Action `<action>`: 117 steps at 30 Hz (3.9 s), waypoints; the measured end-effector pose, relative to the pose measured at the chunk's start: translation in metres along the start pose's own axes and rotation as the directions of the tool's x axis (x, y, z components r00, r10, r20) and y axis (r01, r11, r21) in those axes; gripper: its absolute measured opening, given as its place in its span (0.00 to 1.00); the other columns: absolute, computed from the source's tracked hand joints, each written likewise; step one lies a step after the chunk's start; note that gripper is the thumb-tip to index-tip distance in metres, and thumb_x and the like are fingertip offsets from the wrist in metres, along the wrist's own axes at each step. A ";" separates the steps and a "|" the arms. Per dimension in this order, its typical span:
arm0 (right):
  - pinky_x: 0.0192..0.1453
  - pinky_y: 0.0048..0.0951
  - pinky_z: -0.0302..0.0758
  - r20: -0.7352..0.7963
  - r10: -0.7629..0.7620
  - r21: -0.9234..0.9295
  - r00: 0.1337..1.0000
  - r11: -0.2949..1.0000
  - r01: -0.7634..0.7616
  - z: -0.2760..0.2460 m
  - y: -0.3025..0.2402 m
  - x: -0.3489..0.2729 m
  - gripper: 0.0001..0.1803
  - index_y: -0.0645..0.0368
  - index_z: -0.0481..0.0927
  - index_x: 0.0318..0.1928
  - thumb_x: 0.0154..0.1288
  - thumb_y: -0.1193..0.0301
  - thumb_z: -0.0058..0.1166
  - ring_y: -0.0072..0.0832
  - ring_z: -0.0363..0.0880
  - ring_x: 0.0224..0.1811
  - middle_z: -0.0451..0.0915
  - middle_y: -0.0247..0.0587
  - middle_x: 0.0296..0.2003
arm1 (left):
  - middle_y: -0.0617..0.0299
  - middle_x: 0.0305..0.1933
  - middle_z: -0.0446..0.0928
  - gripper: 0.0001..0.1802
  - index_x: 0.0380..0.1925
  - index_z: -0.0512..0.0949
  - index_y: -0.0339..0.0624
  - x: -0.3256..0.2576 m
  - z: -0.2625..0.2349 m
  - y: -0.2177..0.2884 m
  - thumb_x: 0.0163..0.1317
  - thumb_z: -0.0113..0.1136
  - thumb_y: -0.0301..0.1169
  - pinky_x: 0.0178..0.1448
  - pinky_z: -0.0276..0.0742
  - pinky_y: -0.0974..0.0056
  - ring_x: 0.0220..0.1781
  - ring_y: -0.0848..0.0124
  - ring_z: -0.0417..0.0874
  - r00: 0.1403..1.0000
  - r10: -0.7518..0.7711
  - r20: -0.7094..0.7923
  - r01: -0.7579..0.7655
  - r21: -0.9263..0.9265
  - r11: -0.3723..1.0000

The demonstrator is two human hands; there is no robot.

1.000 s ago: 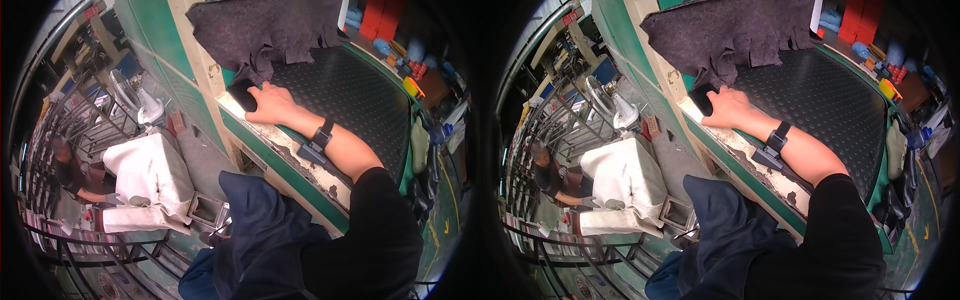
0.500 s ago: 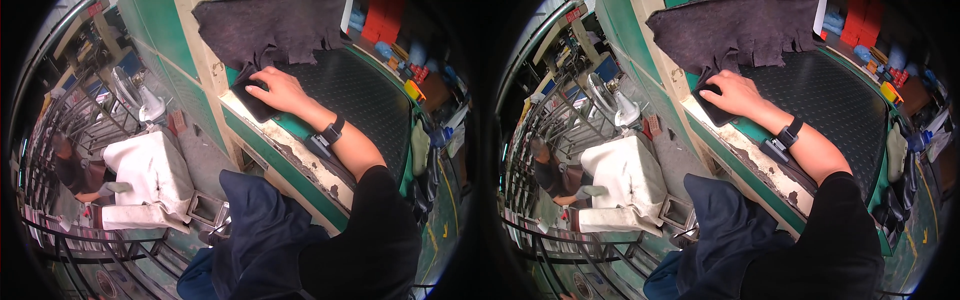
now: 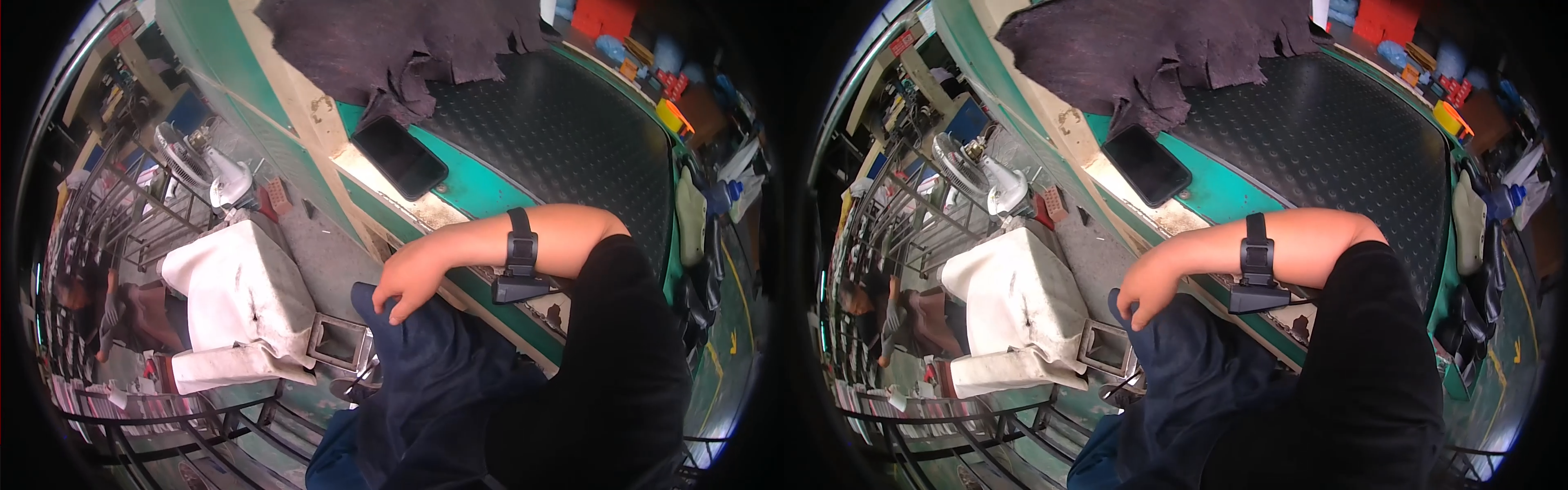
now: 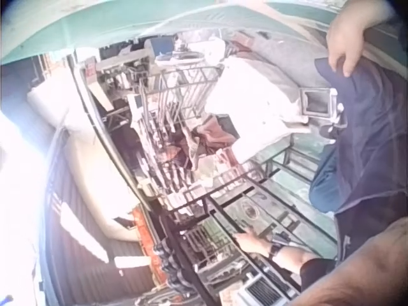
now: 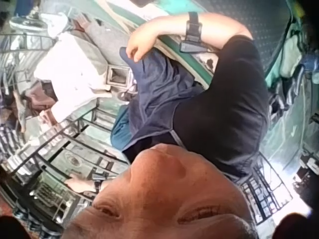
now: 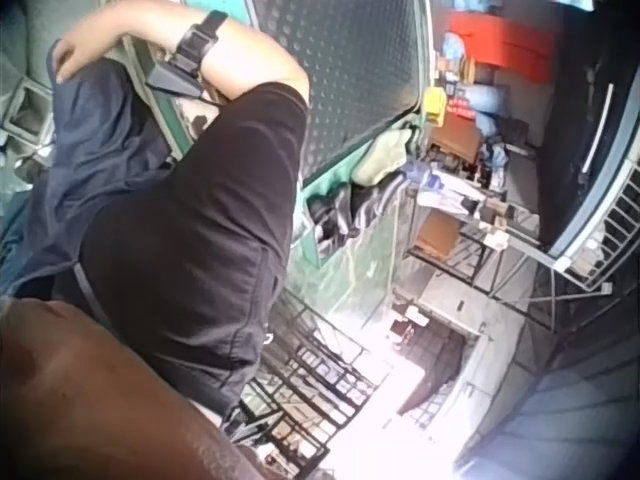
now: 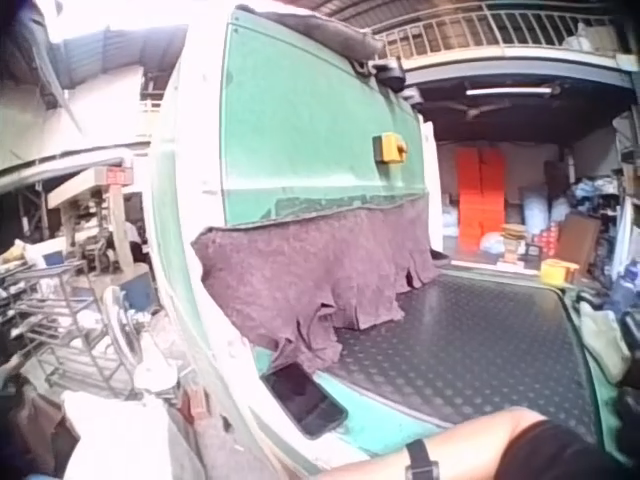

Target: Inspecting and sorting finished shoes from a conveyor belt onto a storage rack.

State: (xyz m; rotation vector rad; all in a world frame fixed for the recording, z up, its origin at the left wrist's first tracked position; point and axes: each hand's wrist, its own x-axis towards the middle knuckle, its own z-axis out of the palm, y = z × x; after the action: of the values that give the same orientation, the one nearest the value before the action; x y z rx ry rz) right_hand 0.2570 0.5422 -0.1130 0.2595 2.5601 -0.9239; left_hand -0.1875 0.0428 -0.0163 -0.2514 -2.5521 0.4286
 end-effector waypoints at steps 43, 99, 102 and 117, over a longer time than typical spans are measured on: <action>0.54 0.44 0.78 0.214 0.162 0.037 0.963 0.984 -0.173 0.010 0.014 0.025 0.31 0.55 0.81 0.56 0.65 0.44 0.61 0.35 0.84 0.44 0.87 0.43 0.46 | 0.41 0.52 0.81 0.29 0.58 0.75 0.34 0.077 -0.123 0.471 0.71 0.53 0.49 0.54 0.80 0.52 0.51 0.48 0.84 0.541 0.668 -0.511 -0.840 -0.295 0.455; 0.46 0.37 0.82 0.032 0.045 -0.098 0.999 0.994 -0.041 0.021 -0.006 -0.012 0.26 0.55 0.83 0.55 0.59 0.56 0.66 0.43 0.87 0.41 0.87 0.46 0.37 | 0.43 0.57 0.81 0.30 0.57 0.74 0.39 0.096 0.081 -0.013 0.63 0.58 0.50 0.60 0.77 0.47 0.59 0.46 0.81 0.942 -0.011 0.336 0.113 -0.288 0.951; 0.46 0.34 0.82 0.042 0.048 -0.036 0.998 0.998 -0.047 0.021 -0.026 -0.013 0.25 0.57 0.83 0.54 0.59 0.60 0.67 0.39 0.88 0.40 0.87 0.45 0.36 | 0.44 0.61 0.79 0.31 0.63 0.71 0.42 0.119 0.098 -0.011 0.66 0.56 0.50 0.63 0.75 0.46 0.62 0.47 0.80 0.947 0.004 0.320 0.125 -0.384 0.915; 0.45 0.34 0.77 0.079 0.049 0.036 0.996 0.998 -0.052 0.012 -0.029 -0.016 0.22 0.58 0.78 0.61 0.68 0.69 0.58 0.36 0.82 0.37 0.84 0.48 0.36 | 0.45 0.53 0.83 0.25 0.51 0.83 0.41 0.119 0.105 -0.011 0.65 0.54 0.48 0.60 0.76 0.49 0.57 0.47 0.82 0.991 -0.056 0.121 0.120 -0.633 0.765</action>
State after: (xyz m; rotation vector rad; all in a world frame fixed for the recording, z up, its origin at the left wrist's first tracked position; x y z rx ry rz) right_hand 0.2663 0.5114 -0.0981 0.2920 2.4554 -0.9454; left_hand -0.3442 0.0374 -0.0402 -0.3569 -2.7054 -0.5094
